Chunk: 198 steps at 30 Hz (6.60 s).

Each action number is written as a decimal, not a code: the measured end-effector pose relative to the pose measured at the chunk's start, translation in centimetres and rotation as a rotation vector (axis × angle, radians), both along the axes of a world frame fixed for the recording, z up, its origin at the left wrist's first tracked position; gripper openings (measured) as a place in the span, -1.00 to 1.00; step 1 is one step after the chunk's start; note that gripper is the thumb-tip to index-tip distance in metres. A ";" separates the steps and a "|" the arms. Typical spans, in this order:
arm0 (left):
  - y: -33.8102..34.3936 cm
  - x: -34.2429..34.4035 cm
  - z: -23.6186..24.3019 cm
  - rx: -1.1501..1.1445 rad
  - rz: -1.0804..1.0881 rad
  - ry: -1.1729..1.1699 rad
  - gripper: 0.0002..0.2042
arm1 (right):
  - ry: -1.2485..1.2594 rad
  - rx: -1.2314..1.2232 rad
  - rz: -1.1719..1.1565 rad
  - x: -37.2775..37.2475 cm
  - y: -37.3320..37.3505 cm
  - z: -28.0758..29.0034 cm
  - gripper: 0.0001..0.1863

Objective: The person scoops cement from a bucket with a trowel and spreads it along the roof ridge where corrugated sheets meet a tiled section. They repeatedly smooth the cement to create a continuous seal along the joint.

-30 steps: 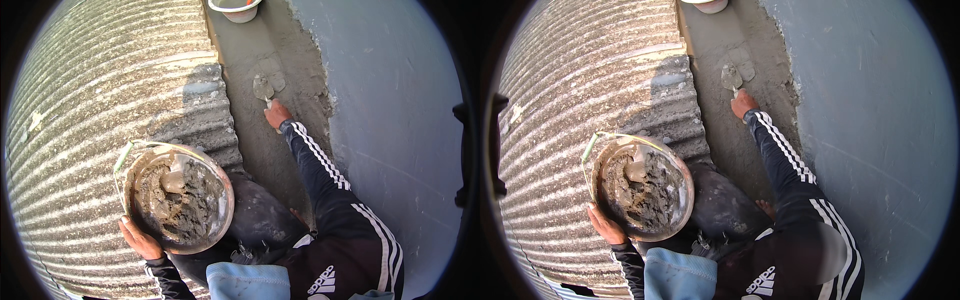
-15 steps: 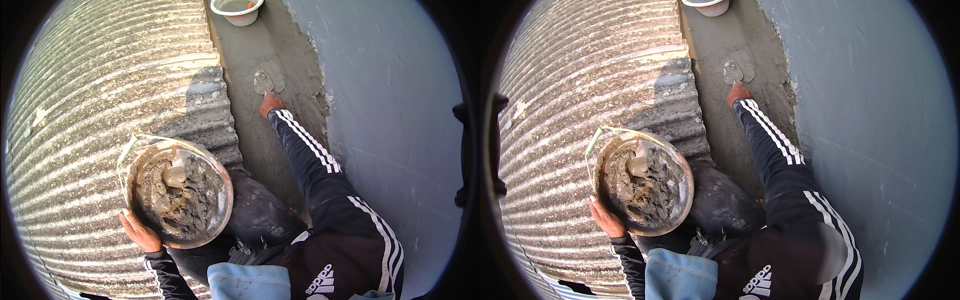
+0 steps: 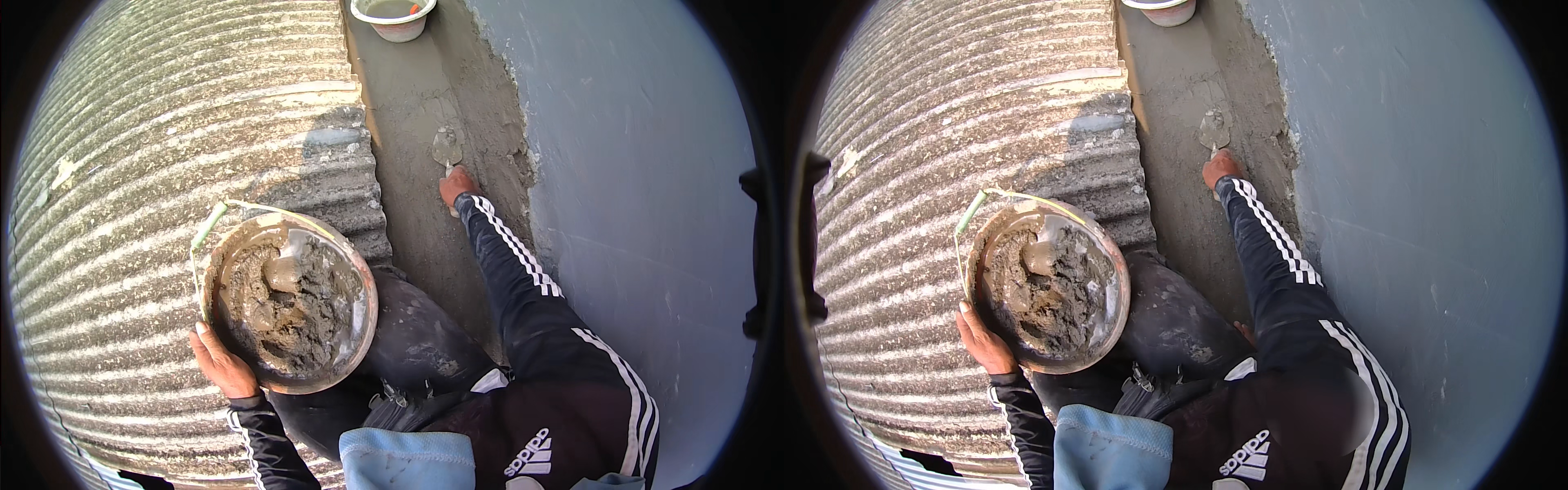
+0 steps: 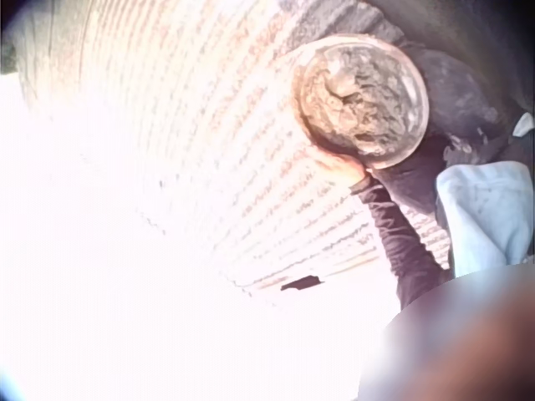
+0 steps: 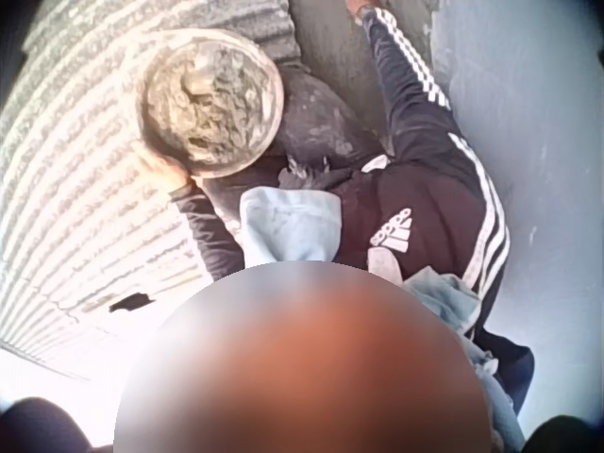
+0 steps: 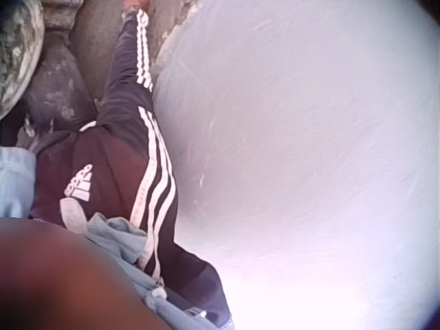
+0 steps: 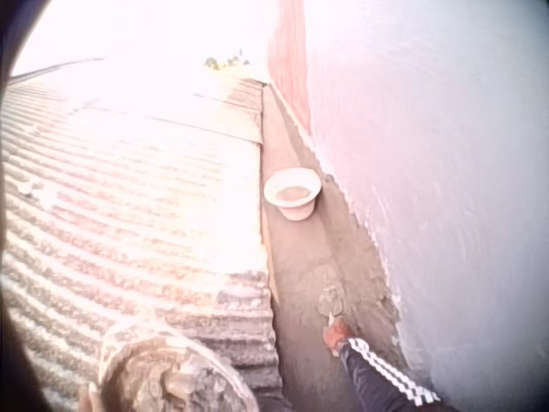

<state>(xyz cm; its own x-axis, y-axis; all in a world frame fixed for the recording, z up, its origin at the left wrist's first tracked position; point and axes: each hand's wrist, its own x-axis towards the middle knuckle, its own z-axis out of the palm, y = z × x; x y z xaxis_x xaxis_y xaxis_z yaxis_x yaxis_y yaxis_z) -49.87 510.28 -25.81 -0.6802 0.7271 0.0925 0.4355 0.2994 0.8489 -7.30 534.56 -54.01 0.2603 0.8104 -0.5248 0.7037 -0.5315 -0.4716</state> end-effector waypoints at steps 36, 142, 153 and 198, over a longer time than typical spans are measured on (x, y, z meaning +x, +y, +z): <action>-0.1 -0.2 -0.9 0.383 -0.005 -0.654 -0.70 | 0.749 -0.442 1.049 -12.4 -15.4 29.2 -0.65; -1.6 -1.5 -1.6 0.243 -0.078 -0.451 -0.53 | 0.404 0.150 -0.217 1.6 12.4 -3.7 -0.55; -2.0 -2.3 -2.1 0.202 0.011 -0.395 -0.50 | 0.254 0.142 0.219 -5.1 13.0 -4.4 -0.63; -0.7 -0.4 -1.0 0.266 0.013 -0.325 -0.52 | 0.716 0.305 0.782 -3.6 -8.2 29.1 -0.56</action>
